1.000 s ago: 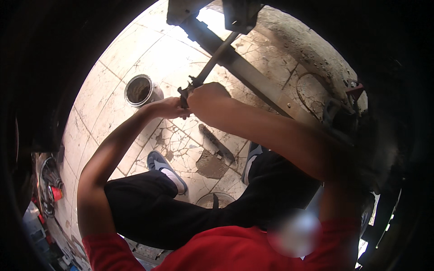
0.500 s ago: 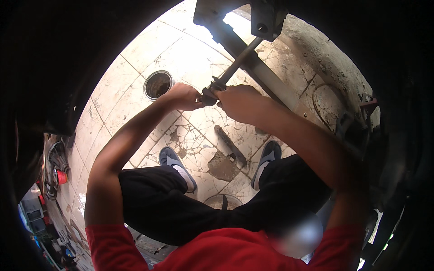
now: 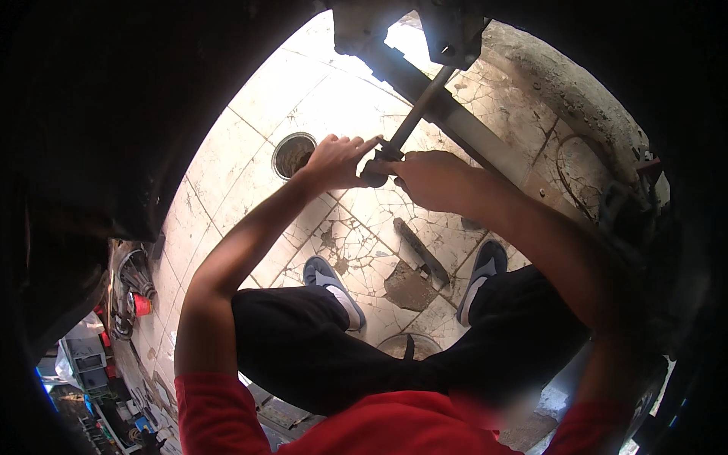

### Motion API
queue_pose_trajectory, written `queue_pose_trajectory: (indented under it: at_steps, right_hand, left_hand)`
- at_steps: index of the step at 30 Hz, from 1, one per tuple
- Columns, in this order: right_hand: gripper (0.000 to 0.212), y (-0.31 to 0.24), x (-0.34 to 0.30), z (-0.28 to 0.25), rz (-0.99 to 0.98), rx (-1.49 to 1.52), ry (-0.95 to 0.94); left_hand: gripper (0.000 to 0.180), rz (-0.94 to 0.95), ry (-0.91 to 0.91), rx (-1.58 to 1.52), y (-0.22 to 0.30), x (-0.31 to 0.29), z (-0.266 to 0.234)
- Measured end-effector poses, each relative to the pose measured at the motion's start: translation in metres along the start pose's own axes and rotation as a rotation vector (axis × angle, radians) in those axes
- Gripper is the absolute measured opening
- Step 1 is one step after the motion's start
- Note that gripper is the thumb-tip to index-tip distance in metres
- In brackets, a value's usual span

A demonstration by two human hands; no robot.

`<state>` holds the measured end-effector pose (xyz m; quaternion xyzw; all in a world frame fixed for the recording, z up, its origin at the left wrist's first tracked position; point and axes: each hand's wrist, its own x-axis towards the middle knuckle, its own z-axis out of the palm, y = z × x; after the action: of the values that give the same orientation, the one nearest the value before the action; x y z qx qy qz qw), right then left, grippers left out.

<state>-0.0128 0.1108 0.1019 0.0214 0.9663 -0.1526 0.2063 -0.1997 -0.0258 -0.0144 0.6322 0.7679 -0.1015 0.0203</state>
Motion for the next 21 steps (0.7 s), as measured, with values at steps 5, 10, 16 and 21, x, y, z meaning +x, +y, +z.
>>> queue_pose_trajectory:
  at_steps: [5, 10, 16, 21]
  right_hand:
    - [0.036, 0.02, 0.019, 0.028, -0.06, 0.008, 0.154]
    - [0.045, 0.015, 0.022, 0.025, -0.014, 0.019, 0.033]
    - [0.051, 0.014, 0.019, 0.016, 0.007, 0.034, -0.007]
    - [0.05, 0.012, 0.017, 0.011, -0.009, 0.095, -0.008]
  left_hand:
    - [0.049, -0.153, -0.018, -0.731, 0.031, -0.016, 0.051]
    - [0.048, -0.379, -0.318, -1.345, 0.067, -0.007, 0.058]
    - [0.043, -0.359, -0.494, -1.73, 0.069, -0.009, 0.039]
    - [0.04, -0.341, -0.434, -1.633, 0.07, 0.002, 0.046]
